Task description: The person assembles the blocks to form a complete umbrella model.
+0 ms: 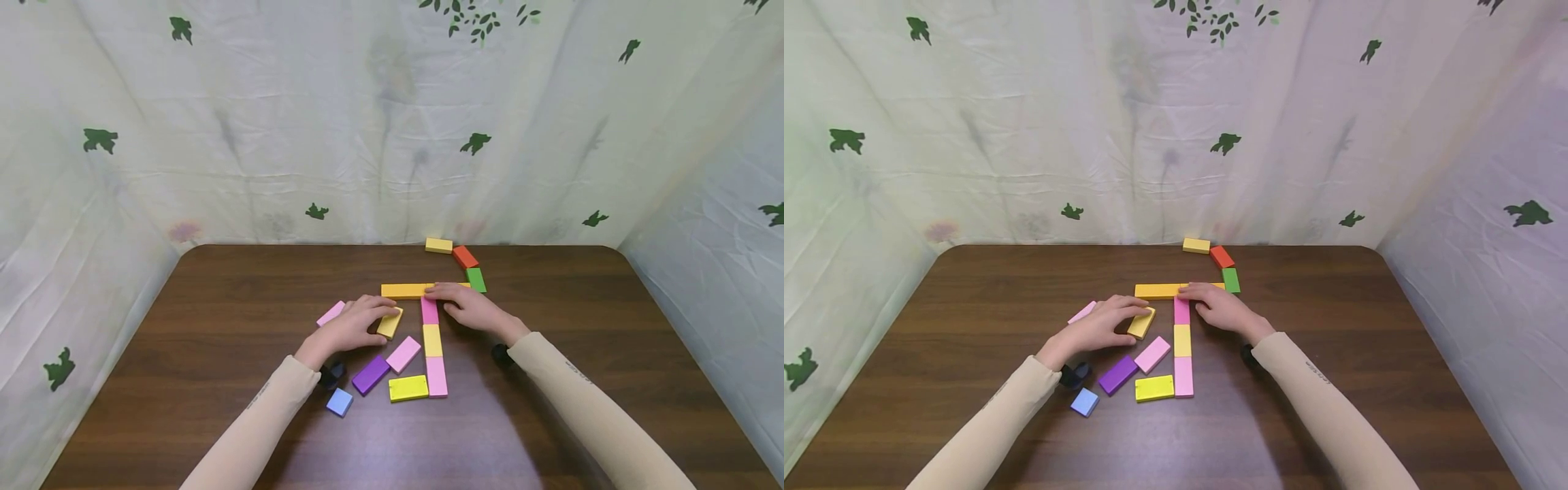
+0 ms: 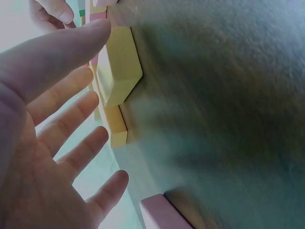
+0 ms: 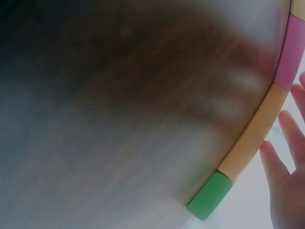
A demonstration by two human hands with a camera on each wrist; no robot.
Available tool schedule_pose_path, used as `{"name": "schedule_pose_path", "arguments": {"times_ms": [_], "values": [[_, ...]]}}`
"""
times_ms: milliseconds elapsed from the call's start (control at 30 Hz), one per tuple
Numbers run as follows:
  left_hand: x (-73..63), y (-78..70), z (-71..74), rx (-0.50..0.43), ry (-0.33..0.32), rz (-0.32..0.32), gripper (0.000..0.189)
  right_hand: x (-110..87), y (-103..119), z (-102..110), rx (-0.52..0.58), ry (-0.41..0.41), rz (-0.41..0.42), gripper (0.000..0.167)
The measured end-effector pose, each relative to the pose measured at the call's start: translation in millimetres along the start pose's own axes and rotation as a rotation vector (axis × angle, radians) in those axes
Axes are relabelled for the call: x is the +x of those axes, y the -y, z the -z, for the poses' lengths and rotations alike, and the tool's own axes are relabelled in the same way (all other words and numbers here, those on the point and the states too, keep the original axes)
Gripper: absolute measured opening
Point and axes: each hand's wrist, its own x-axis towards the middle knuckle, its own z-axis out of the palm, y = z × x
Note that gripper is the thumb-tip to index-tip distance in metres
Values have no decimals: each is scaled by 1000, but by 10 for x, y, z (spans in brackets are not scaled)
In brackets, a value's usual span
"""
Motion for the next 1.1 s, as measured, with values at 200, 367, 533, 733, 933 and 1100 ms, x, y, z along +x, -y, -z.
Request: {"name": "schedule_pose_path", "arguments": {"times_ms": [200, 367, 533, 733, 933, 1100], "values": [[16, -20, -28, 10, -3, 3, 53, -3, 11, -1, -32, 21, -18, 40], [60, -24, -54, 10, -25, -6, 51, 0, 25, 10, -38, 28, -29, 40], [99, -16, -69, 7, -30, -2, 47, 9, 15, 10, -47, 25, -29, 39], [108, -9, -72, -5, -34, -13, 38, 13, 8, 8, -42, 22, -32, 38], [126, -9, -51, -36, -62, -24, 26, 8, -9, 2, -32, 24, -44, 38], [148, -23, 16, -60, -93, -16, 20, 12, -18, 1, -29, 25, -58, 39]]}}
